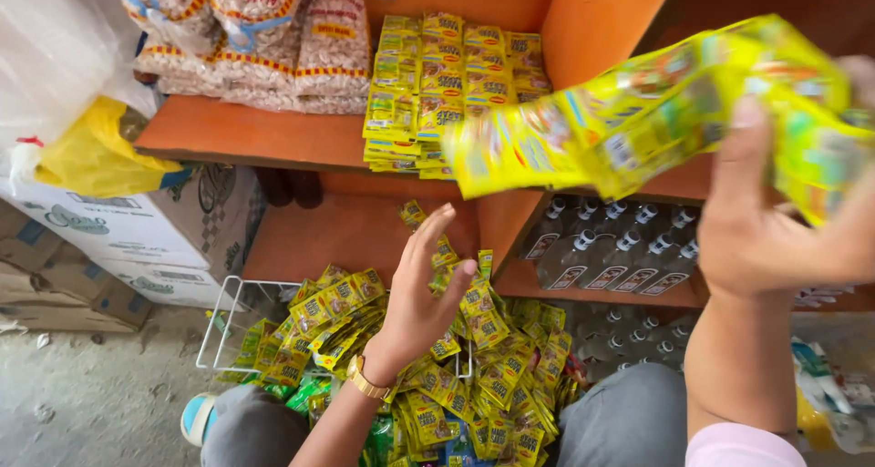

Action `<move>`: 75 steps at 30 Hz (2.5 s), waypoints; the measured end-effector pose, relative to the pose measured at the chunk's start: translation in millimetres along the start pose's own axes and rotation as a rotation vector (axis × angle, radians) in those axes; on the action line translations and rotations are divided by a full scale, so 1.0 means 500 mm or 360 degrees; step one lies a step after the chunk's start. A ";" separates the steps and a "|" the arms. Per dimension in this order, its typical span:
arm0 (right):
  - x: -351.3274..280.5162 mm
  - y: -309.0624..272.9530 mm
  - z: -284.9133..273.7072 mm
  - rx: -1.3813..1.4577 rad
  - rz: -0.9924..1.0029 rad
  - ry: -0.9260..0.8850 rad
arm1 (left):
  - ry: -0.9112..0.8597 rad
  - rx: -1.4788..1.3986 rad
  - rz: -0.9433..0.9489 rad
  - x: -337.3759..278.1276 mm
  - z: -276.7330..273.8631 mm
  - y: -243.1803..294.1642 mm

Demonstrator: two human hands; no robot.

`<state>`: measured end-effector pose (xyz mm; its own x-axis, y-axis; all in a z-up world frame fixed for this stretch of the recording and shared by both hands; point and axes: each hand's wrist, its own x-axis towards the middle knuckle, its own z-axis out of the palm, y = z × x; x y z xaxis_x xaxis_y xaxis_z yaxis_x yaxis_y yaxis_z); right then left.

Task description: Stocking seasoning packets onto a shelf in a grocery store.

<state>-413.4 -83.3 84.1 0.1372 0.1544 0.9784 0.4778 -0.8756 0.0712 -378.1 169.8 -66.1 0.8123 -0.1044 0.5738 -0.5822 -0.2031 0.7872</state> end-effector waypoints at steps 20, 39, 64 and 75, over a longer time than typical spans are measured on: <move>-0.117 0.102 0.065 0.0739 0.1013 -0.0867 | -0.0295 -0.1028 0.0163 0.041 -0.002 0.120; -0.205 0.157 0.114 0.2391 0.2386 -0.0280 | -0.0112 -0.1392 -0.0550 0.029 0.045 -0.033; -0.381 -0.092 0.123 0.2054 0.2070 -0.1032 | 0.0594 -0.1118 -0.0727 -0.088 0.140 -0.129; -0.365 -0.059 0.142 0.1059 0.1461 -0.1002 | 0.0483 -0.0727 -0.0615 -0.047 0.031 -0.100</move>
<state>-390.7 -53.3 -110.5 0.9376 -0.0312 0.3462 0.3040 -0.4093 -0.8602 -367.6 167.5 -122.6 0.9585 0.1853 0.2168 -0.2616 0.2685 0.9271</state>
